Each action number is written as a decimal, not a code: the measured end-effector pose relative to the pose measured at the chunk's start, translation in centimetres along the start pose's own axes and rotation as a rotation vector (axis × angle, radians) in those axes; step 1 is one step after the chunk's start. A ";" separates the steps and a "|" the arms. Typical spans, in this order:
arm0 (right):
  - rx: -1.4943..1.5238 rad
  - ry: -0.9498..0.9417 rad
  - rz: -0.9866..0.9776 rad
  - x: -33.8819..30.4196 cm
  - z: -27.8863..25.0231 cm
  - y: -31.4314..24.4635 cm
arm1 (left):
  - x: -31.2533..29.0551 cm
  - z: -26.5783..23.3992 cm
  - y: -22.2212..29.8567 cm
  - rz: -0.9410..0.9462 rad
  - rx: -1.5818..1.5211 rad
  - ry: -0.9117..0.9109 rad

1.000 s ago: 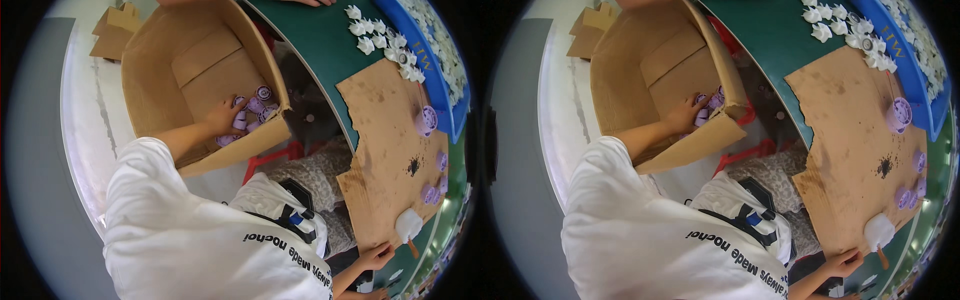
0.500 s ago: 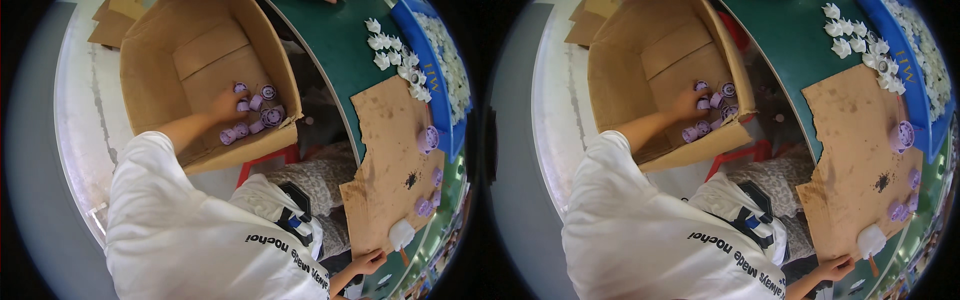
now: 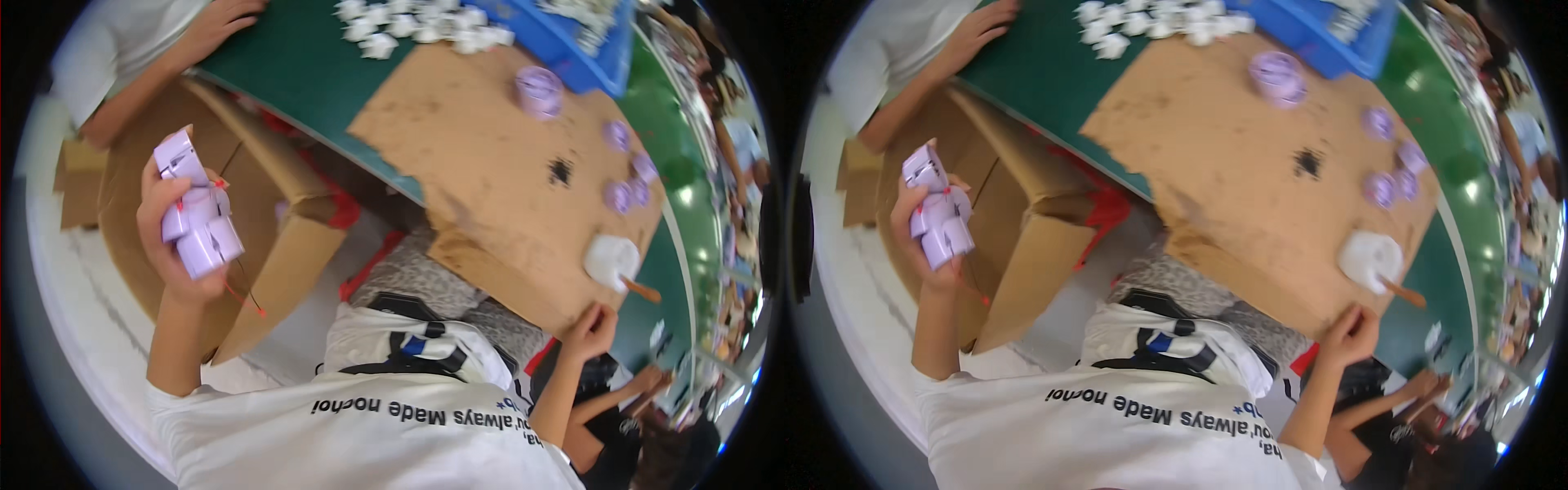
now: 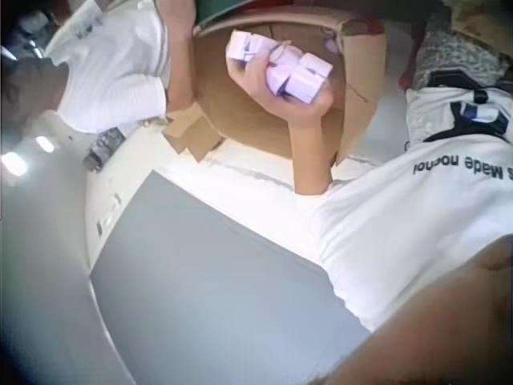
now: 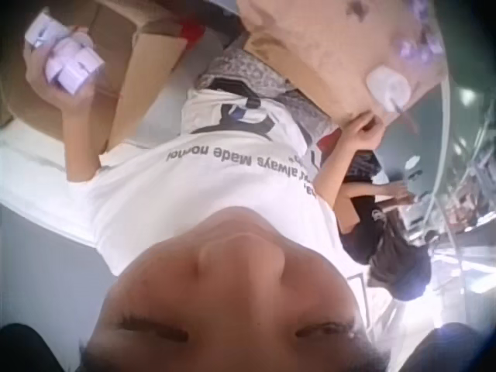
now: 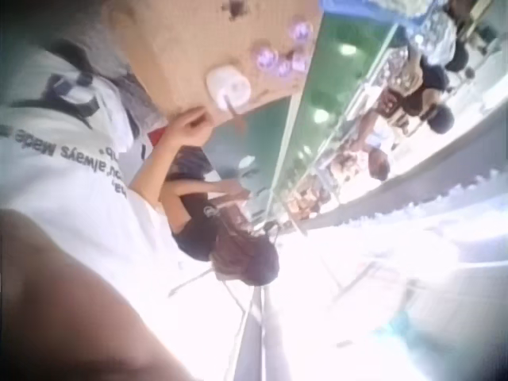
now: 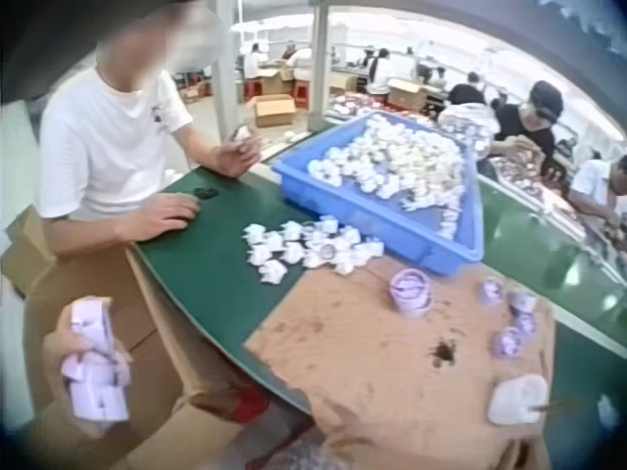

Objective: Applying glue and assembling small purple plastic component housings at a factory workbench.

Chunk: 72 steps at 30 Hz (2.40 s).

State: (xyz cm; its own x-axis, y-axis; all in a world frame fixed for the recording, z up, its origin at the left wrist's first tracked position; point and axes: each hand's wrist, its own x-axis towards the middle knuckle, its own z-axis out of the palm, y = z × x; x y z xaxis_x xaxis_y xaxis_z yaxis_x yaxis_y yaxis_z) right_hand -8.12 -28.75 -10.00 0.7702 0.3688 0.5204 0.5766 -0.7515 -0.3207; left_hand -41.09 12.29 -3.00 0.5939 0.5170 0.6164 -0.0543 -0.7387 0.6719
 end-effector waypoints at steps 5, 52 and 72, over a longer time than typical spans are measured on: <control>-0.004 -0.005 -0.039 0.6 -0.5 -0.8 | 7.9 12.0 5.1 0.134 0.043 -0.271; 0.030 -0.006 0.027 -0.7 0.2 1.2 | -10.8 -5.6 -11.8 -1.531 0.098 -0.644; -0.085 -0.058 -0.038 0.2 -0.6 0.8 | -19.6 4.6 -9.8 -1.382 0.412 -0.500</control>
State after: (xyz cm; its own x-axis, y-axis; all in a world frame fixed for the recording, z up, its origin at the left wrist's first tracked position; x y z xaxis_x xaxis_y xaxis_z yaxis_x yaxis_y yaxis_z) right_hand -7.67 -29.66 -9.66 0.7640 0.4272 0.4835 0.5825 -0.7789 -0.2323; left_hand -48.53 7.43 -23.52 0.1972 0.7490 -0.6326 0.9230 0.0757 0.3774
